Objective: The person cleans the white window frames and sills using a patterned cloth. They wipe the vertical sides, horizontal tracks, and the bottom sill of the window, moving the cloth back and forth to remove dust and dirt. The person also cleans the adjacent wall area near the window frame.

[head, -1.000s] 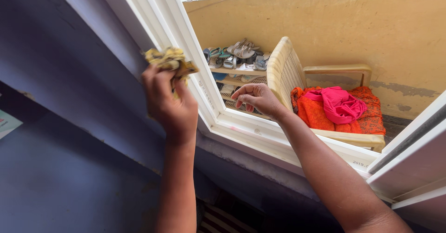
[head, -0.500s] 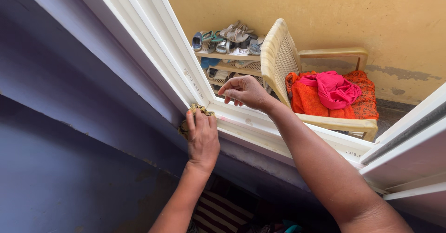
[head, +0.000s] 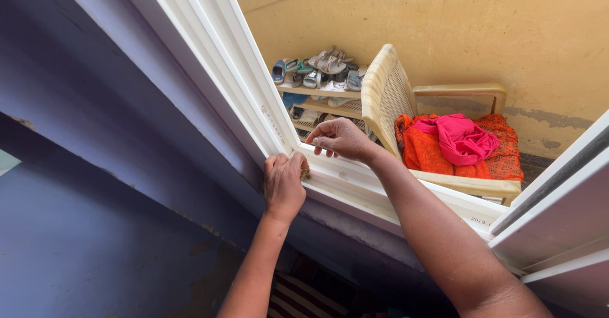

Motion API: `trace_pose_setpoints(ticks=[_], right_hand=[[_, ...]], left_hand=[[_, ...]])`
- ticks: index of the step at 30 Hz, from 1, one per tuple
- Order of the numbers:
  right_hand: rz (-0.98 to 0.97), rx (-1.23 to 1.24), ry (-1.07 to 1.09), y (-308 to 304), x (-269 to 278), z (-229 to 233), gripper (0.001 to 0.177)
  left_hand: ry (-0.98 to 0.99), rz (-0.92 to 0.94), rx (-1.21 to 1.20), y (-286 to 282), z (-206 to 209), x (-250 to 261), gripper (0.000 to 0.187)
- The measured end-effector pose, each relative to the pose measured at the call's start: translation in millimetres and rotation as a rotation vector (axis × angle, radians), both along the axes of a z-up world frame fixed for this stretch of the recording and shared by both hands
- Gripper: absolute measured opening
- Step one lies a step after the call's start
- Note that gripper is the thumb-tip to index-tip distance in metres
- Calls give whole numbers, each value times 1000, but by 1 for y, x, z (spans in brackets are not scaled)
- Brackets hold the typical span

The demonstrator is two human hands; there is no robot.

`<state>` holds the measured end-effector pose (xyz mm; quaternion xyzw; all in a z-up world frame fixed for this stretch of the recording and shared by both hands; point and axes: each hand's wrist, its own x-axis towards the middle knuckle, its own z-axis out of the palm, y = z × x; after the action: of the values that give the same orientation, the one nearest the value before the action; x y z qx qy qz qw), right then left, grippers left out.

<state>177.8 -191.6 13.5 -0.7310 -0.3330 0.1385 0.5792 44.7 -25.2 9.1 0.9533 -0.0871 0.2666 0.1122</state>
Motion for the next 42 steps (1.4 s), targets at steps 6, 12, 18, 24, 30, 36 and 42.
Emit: trace_pose_setpoints(ticks=[6,12,18,24,30,36,42], right_hand=[[48,156,70,-2,5,6,39],[147,346,64,-2,3,8,45],[-253,314,-195,-6,13,11,22],[-491,-11,-561,9,-23,23,18],[-200,-341,-1028,48,-53,15,13],[-56,-521,-984,59,-51,15,32],[-82,-607,-939,70,-49,16,25]], left_hand=[[-136,-293,-1222,-9,5,14,4],[23,-382,-997,-8,45,19,26],[-338,-150,-642,0,31,-19,26],[-545,174,-421,24,-11,-35,31],[-498,176,-151,36,-56,-15,60],[-391,-32,-274,57,-108,21,63],[-353,-64,-242,67,-128,29,65]])
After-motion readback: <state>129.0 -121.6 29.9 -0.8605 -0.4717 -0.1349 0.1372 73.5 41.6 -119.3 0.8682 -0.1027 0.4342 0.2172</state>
